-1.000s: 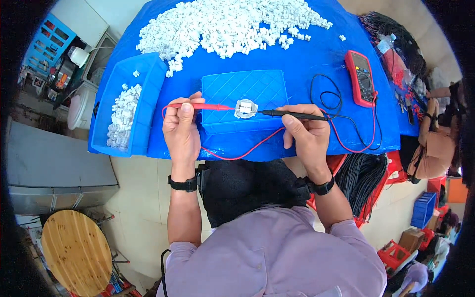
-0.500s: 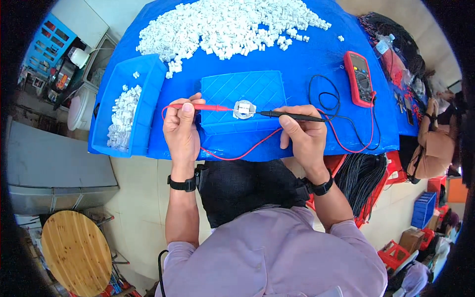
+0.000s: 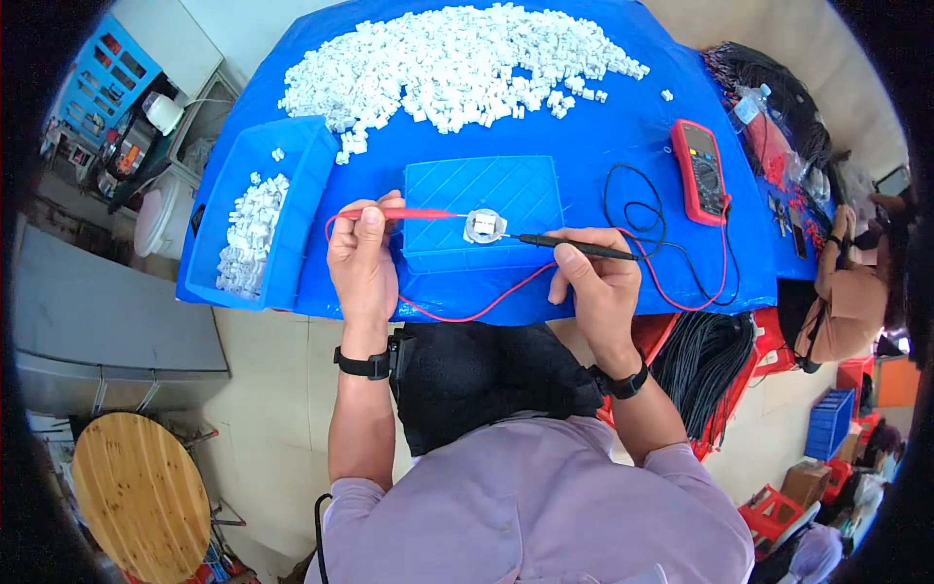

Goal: The person tests white components by placing them one at a time onto a blue box, touching them with multimeter probes, and then moving them into a blue bin.

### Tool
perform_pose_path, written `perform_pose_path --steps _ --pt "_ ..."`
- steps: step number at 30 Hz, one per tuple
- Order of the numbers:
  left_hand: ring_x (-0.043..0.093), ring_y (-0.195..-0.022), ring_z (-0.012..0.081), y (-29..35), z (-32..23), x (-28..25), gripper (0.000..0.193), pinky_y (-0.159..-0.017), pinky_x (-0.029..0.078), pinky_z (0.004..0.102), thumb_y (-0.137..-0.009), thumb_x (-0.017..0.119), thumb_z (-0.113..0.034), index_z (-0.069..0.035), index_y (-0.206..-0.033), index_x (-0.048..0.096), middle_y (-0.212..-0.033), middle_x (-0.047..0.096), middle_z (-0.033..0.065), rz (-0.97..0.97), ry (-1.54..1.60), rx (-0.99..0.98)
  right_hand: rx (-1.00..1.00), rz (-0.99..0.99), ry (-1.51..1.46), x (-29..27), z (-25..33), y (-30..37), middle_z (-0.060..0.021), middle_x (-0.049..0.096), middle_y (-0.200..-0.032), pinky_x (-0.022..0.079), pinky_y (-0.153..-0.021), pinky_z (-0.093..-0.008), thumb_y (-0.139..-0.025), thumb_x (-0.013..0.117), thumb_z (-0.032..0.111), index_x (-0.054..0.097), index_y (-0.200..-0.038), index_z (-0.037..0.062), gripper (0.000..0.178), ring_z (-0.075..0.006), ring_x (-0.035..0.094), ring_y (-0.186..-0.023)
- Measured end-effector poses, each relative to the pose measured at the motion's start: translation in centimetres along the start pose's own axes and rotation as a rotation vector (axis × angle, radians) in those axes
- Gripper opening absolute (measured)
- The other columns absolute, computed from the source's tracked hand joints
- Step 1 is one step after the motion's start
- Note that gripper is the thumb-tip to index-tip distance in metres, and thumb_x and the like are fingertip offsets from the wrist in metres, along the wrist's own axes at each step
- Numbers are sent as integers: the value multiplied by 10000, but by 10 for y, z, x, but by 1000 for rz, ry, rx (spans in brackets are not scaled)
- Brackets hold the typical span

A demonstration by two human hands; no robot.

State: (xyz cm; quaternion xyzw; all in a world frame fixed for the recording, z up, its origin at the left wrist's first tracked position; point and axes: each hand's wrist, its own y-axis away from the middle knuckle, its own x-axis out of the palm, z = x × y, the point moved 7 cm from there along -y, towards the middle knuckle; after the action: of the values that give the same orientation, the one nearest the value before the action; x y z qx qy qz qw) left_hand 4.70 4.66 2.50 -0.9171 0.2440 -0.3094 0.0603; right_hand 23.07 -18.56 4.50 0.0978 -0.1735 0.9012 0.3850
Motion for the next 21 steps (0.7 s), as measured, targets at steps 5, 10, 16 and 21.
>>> perform_pose_path --steps 5,10,16,21 --pt "676 -1152 251 -1 1 3 191 -1091 469 382 -1026 683 -189 -27 -1116 635 -1102 749 179 8 -40 -4 -35 -7 40 0 1 3 -120 731 -927 453 -490 -242 -996 690 69 654 -1120 -22 159 -118 600 -556" --pt "680 -1146 252 -3 2 1 191 -1089 470 386 -1026 683 -187 -25 -1116 636 -1101 751 182 15 -42 -4 -54 -31 64 1 3 4 -92 699 -859 451 -494 -243 -998 685 57 659 -1127 -22 154 -120 601 -557" --pt "680 -1144 251 -2 2 4 192 -1084 470 390 -1024 684 -188 -26 -1115 636 -1099 751 184 34 -37 -2 -67 -47 45 -1 3 4 -87 693 -849 452 -501 -240 -998 682 48 666 -1129 -20 148 -118 603 -563" --pt "677 -1146 249 -2 1 3 195 -1086 466 390 -1025 685 -194 -27 -1112 635 -1097 750 186 19 -63 -2 -40 -39 40 1 4 6 -88 698 -855 455 -502 -240 -991 689 42 666 -1131 -19 154 -115 604 -568"
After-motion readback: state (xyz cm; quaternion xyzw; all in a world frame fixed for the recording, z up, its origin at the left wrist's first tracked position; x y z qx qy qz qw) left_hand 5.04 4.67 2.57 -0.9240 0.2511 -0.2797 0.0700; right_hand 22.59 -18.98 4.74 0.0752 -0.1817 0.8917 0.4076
